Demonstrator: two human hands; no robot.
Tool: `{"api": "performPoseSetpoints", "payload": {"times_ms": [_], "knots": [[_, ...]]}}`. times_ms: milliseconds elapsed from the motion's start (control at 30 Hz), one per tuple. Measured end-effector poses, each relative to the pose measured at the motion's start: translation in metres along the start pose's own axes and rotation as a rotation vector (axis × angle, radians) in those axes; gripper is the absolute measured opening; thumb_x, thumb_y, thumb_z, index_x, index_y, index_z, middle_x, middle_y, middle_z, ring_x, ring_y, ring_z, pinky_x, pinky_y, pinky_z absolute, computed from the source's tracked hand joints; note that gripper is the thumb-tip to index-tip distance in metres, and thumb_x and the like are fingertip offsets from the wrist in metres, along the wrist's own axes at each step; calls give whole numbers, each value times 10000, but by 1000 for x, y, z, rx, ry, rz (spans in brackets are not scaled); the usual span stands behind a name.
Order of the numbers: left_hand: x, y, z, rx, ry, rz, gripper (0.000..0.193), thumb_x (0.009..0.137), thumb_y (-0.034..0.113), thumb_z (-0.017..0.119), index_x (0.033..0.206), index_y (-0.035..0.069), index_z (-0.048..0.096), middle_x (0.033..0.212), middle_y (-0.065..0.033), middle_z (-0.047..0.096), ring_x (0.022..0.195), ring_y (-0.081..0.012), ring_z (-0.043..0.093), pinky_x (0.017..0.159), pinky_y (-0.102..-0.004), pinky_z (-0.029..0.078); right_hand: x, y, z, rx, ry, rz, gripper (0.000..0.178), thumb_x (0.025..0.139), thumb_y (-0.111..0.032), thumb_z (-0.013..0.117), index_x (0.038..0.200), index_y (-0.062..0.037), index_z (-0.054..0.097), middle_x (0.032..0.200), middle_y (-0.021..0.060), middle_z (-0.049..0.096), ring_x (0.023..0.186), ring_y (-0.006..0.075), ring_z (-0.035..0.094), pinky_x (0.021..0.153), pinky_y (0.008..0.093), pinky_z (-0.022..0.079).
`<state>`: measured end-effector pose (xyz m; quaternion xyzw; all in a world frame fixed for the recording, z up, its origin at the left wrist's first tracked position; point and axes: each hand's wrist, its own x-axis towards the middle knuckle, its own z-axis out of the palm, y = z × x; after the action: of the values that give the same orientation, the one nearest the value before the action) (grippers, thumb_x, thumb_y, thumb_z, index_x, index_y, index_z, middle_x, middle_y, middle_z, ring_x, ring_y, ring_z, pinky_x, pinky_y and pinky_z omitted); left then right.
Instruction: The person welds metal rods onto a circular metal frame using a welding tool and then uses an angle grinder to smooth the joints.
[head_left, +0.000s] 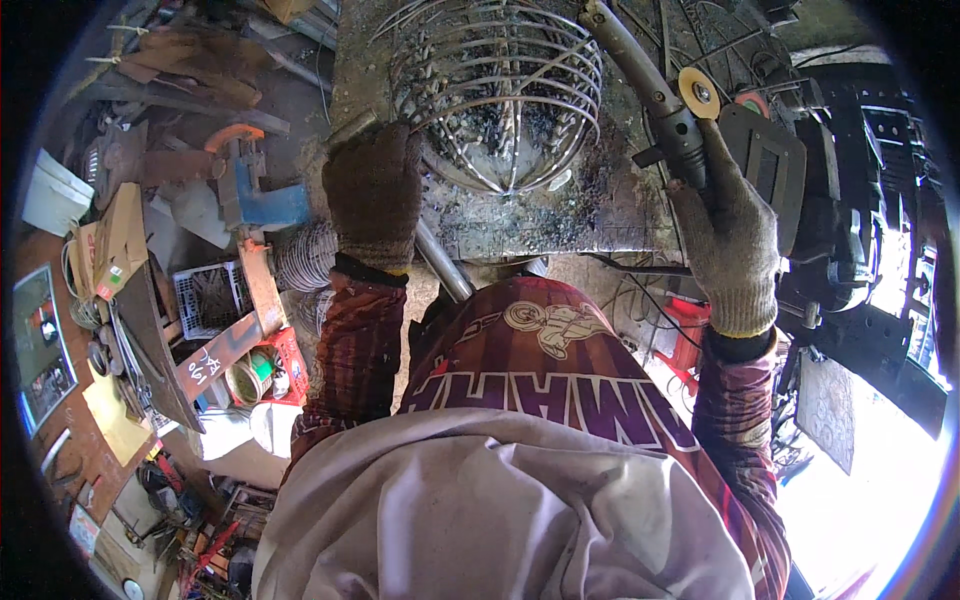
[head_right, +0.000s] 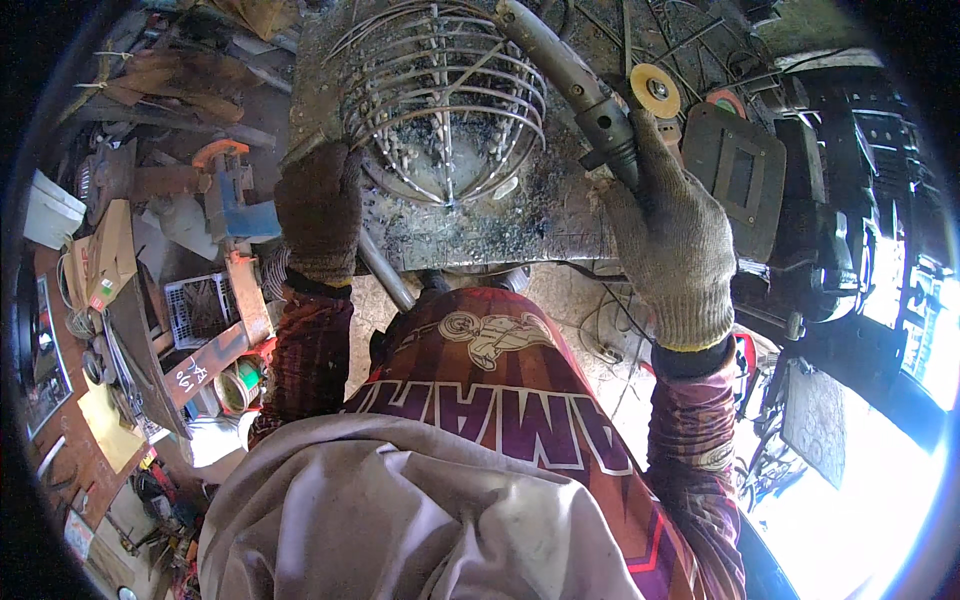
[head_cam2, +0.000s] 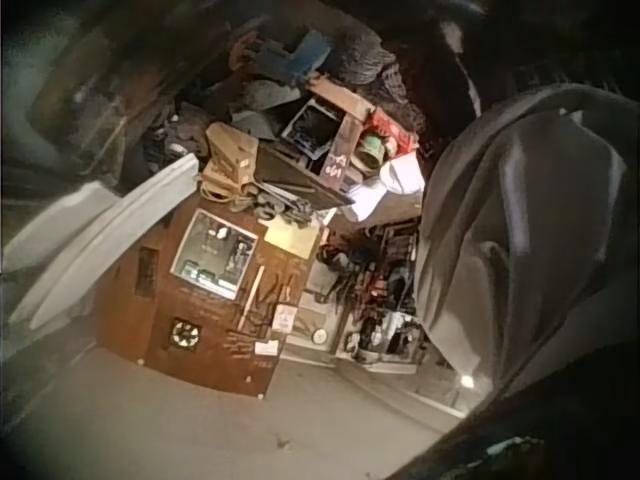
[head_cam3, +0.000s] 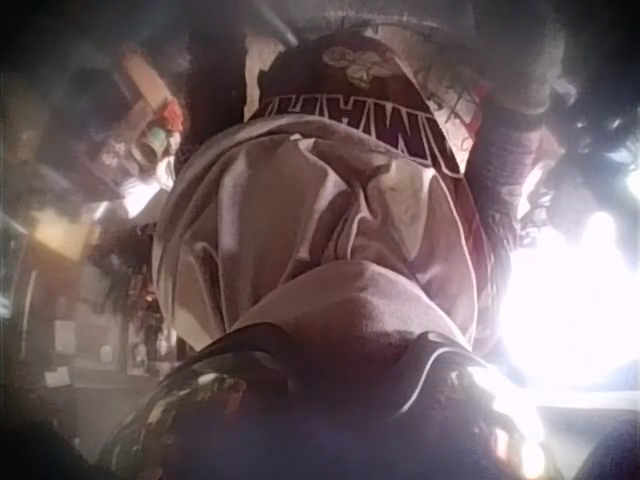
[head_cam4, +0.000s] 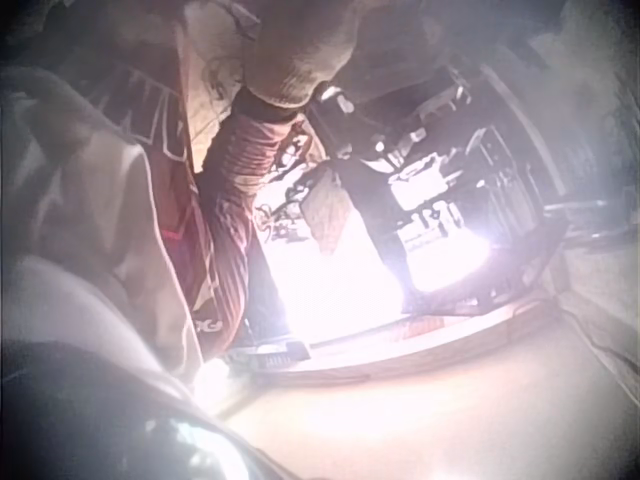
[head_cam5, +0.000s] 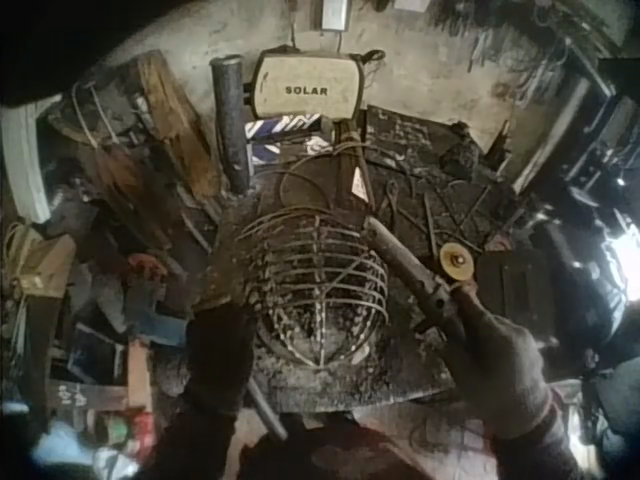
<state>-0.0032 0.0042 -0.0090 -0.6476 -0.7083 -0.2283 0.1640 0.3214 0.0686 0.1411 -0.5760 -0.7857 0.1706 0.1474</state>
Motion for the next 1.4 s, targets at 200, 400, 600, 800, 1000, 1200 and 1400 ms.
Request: {"api": "performPoseSetpoints", "payload": {"times_ms": [200,400,600,800,1000,1200,1400], "knots": [[1,-1,1,-9,-41,-28,188,909,273,673,1029,131,704,865,-106,702,804,-339,682,731,-495,523,-1,5,0,-13,12,-33,618,957,-171,712,1518,-35,493,1206,198,733,1096,200,718,892,341,564],[0,3,-4,-7,-78,-61,220,898,235,714,1071,101,734,999,-135,744,911,-368,696,813,-494,551,-1,5,0,-29,8,-28,613,963,-191,706,1518,-39,494,1200,200,735,1117,215,716,898,349,564],[-1,-1,3,-6,33,6,168,940,277,670,1003,128,716,868,-93,708,790,-328,683,735,-467,526,0,5,1,-12,4,-27,610,966,-210,702,1518,-50,498,1182,205,737,1099,230,727,889,359,569],[4,2,-7,-11,-86,-31,187,920,227,689,1058,104,722,938,-121,722,868,-342,692,778,-467,548,1,4,2,-10,15,-44,607,960,-264,703,1502,-69,511,1134,197,740,1030,285,747,844,377,582],[3,5,0,-14,-73,-32,222,919,183,694,1113,81,731,1011,-147,735,935,-346,704,835,-464,567,-1,27,15,49,145,-345,329,938,-182,719,1239,-58,668,1025,134,741,938,275,738,795,363,581],[1,3,4,-1,14,26,223,932,198,682,1119,83,726,1014,-139,730,937,-334,703,835,-459,565,-4,14,0,-82,57,-179,447,921,-227,781,1218,89,671,886,208,728,716,252,709,628,344,544],[-2,2,5,6,31,28,226,945,212,670,1124,84,720,1018,-132,725,940,-322,701,835,-453,563,-2,10,1,-123,88,-107,418,883,-266,823,1114,60,699,874,200,733,743,290,723,674,371,576]]}}
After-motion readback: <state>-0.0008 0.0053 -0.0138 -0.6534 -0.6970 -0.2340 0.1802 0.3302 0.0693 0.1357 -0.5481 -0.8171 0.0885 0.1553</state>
